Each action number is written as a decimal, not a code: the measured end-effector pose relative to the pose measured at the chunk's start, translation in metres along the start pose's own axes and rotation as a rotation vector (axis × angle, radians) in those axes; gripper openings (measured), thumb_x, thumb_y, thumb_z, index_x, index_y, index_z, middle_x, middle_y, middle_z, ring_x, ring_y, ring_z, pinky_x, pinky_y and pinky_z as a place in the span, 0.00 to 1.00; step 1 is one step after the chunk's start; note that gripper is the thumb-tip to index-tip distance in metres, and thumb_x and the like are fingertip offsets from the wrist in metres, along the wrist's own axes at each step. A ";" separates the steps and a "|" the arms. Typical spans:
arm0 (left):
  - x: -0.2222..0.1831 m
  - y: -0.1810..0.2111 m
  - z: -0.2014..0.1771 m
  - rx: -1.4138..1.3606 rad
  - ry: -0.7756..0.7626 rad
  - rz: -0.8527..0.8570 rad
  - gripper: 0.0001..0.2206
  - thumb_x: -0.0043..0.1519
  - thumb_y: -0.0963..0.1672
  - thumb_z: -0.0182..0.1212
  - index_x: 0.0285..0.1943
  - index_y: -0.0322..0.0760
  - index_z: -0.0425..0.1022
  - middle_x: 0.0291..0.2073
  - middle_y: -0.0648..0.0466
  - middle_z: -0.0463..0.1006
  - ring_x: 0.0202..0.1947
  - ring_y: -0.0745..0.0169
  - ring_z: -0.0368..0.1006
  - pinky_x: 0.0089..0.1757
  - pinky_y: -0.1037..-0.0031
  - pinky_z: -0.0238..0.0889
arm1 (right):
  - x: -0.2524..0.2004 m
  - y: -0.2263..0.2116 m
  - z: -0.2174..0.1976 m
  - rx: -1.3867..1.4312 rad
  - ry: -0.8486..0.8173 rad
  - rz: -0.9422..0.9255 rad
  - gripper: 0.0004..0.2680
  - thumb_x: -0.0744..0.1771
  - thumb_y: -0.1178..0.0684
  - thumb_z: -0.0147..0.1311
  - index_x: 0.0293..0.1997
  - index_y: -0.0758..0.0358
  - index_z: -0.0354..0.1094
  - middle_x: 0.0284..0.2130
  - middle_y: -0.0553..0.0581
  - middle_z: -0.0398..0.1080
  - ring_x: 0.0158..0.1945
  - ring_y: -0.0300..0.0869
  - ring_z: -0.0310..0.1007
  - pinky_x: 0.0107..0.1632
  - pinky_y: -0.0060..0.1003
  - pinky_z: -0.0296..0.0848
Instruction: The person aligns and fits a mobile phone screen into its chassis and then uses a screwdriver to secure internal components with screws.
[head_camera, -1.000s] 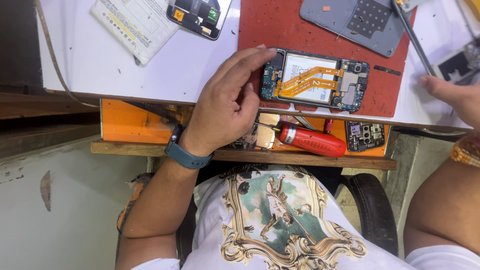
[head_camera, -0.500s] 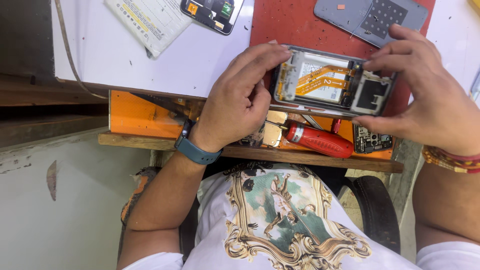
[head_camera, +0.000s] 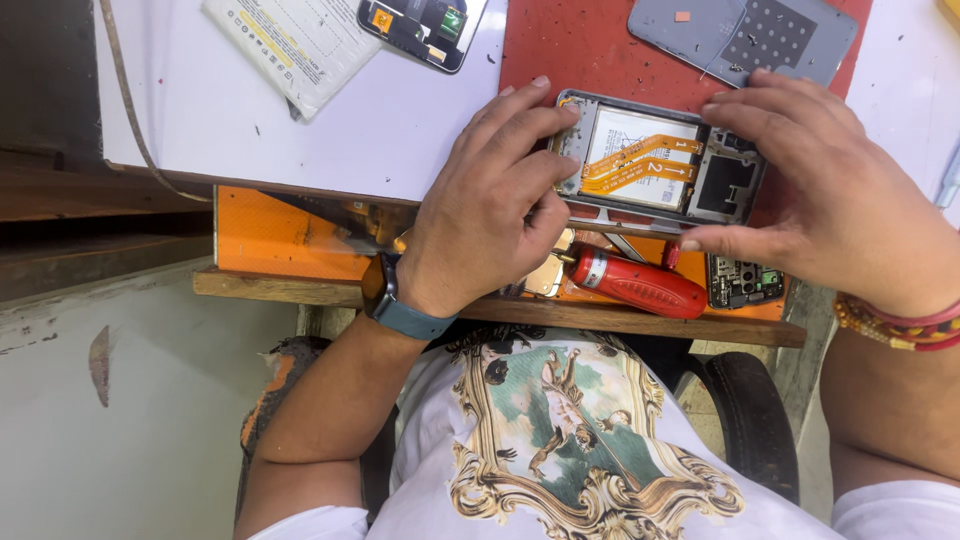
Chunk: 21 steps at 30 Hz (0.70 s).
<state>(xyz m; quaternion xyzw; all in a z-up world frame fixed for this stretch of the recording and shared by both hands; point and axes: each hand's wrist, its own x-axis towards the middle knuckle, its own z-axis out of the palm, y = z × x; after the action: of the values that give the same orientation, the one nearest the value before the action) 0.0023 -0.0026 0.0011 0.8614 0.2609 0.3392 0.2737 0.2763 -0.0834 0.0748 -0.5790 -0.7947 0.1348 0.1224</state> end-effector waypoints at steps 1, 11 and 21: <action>0.000 0.001 0.000 0.017 0.002 0.005 0.09 0.59 0.38 0.62 0.47 0.34 0.79 0.62 0.49 0.72 0.72 0.43 0.62 0.70 0.50 0.56 | 0.001 -0.004 0.000 -0.023 0.003 0.010 0.34 0.54 0.42 0.71 0.62 0.71 0.64 0.57 0.69 0.67 0.67 0.63 0.62 0.68 0.55 0.61; 0.000 0.006 0.005 0.071 0.041 -0.072 0.04 0.63 0.43 0.68 0.44 0.41 0.80 0.60 0.55 0.77 0.70 0.48 0.65 0.70 0.51 0.53 | 0.008 -0.016 0.004 -0.231 0.027 -0.009 0.36 0.51 0.44 0.75 0.63 0.70 0.66 0.50 0.66 0.69 0.57 0.60 0.66 0.65 0.55 0.59; 0.009 0.013 -0.010 -0.231 -0.030 -0.326 0.28 0.61 0.46 0.68 0.70 0.34 0.67 0.49 0.49 0.80 0.57 0.52 0.73 0.71 0.53 0.44 | -0.001 -0.041 0.002 -0.178 0.119 0.064 0.32 0.53 0.54 0.76 0.61 0.71 0.67 0.46 0.68 0.64 0.43 0.55 0.70 0.43 0.45 0.74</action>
<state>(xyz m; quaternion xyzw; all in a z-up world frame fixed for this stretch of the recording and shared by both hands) 0.0045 -0.0033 0.0203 0.7754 0.3522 0.3053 0.4260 0.2393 -0.0967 0.0879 -0.6196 -0.7760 0.0330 0.1130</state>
